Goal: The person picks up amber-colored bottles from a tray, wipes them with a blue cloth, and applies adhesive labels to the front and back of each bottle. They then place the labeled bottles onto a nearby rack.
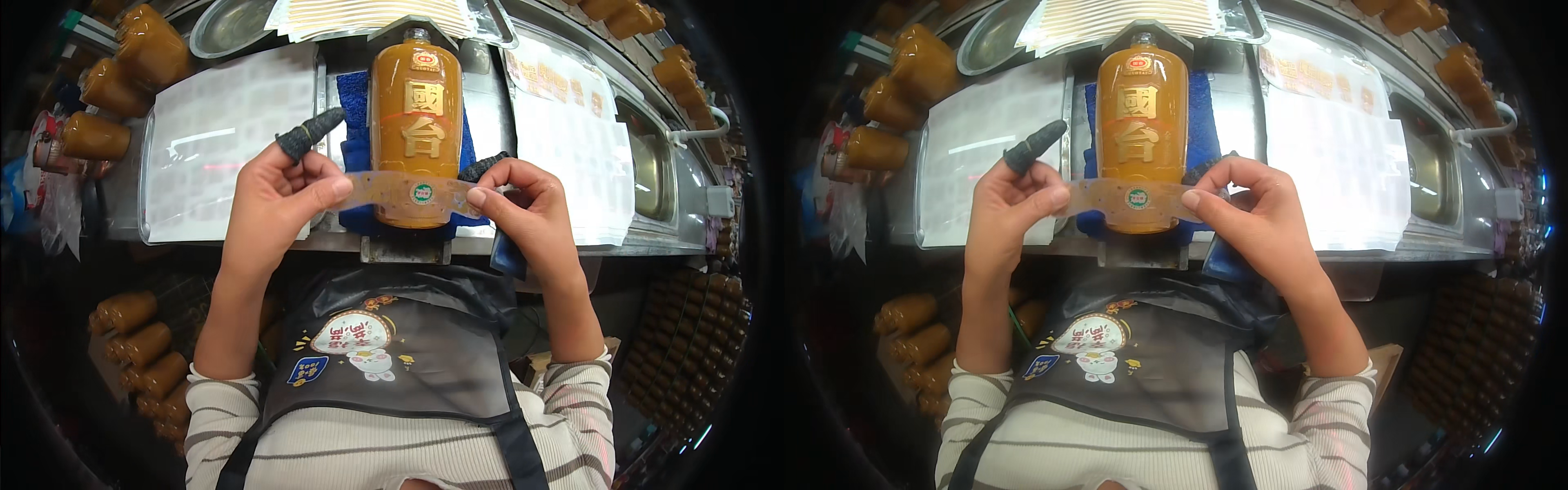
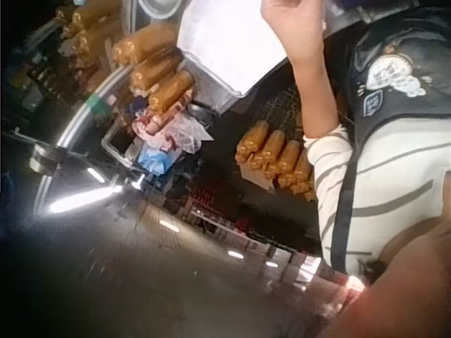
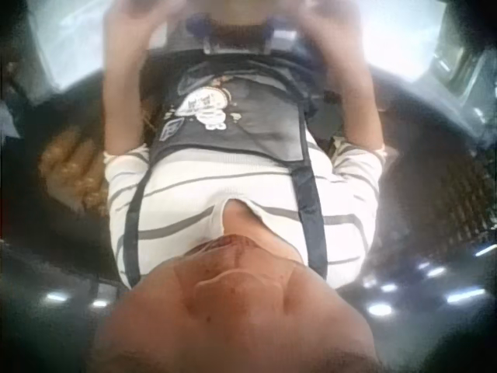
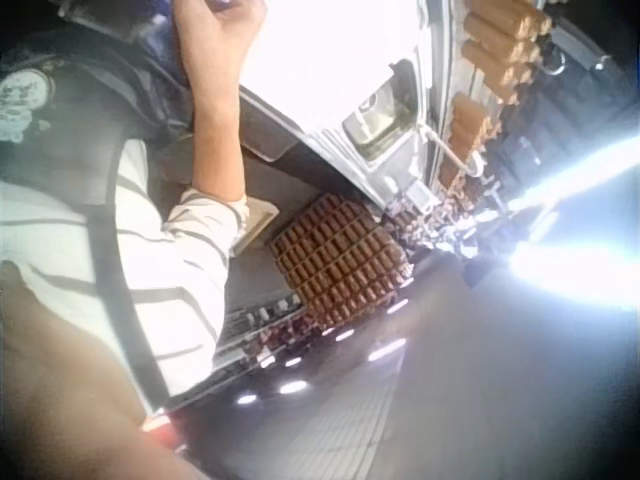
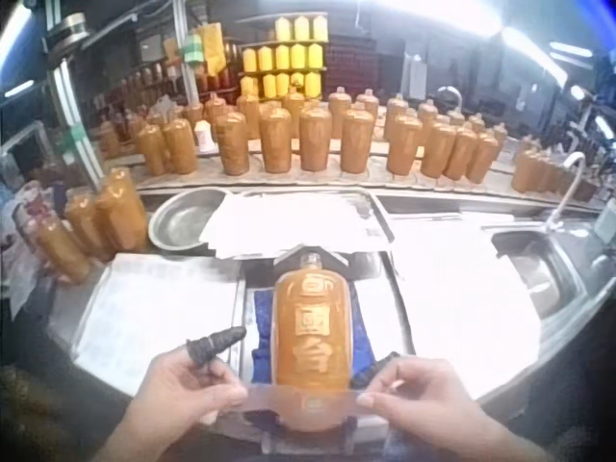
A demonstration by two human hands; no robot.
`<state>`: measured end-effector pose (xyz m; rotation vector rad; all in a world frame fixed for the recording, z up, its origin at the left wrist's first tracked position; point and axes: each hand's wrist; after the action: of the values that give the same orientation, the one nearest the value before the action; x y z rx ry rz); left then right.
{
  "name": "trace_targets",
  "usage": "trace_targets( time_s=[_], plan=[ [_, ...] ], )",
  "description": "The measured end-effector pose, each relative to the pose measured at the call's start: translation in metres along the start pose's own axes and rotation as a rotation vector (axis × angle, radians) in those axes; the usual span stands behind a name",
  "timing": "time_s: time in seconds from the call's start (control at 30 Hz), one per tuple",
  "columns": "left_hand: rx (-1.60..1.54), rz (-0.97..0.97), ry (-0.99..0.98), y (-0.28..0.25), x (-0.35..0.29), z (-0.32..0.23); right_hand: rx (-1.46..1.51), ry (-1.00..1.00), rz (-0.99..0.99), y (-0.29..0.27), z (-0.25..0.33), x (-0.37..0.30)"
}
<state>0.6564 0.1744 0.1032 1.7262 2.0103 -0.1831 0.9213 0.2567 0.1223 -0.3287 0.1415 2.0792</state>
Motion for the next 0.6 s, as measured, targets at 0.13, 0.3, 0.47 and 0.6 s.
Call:
trace_targets(
  time_s=[0.13, 0.3, 0.47, 0.6],
  plan=[
    [0.027, -0.023, 0.006, -0.002, 0.012, 0.008, 0.012, -0.026, -0.042, 0.002, -0.007, 0.008],
    [0.013, -0.010, -0.009, -0.002, 0.016, 0.014, 0.008, 0.005, -0.050, 0.004, -0.005, 0.009],
    [-0.036, 0.050, -0.050, 0.001, 0.019, 0.016, 0.020, -0.021, -0.055, 0.007, -0.008, 0.010],
    [-0.101, 0.046, -0.060, 0.003, 0.019, 0.019, -0.013, 0.001, -0.044, 0.006, -0.005, 0.012]
  ],
)
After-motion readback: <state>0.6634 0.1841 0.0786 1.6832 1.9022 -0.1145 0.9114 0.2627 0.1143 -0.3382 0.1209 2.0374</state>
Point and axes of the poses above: each hand's wrist, its own x-axis towards the middle knuckle, its own y-axis out of the palm, z = x × y, and after that the axes turned 8 degrees about -y, right-handed
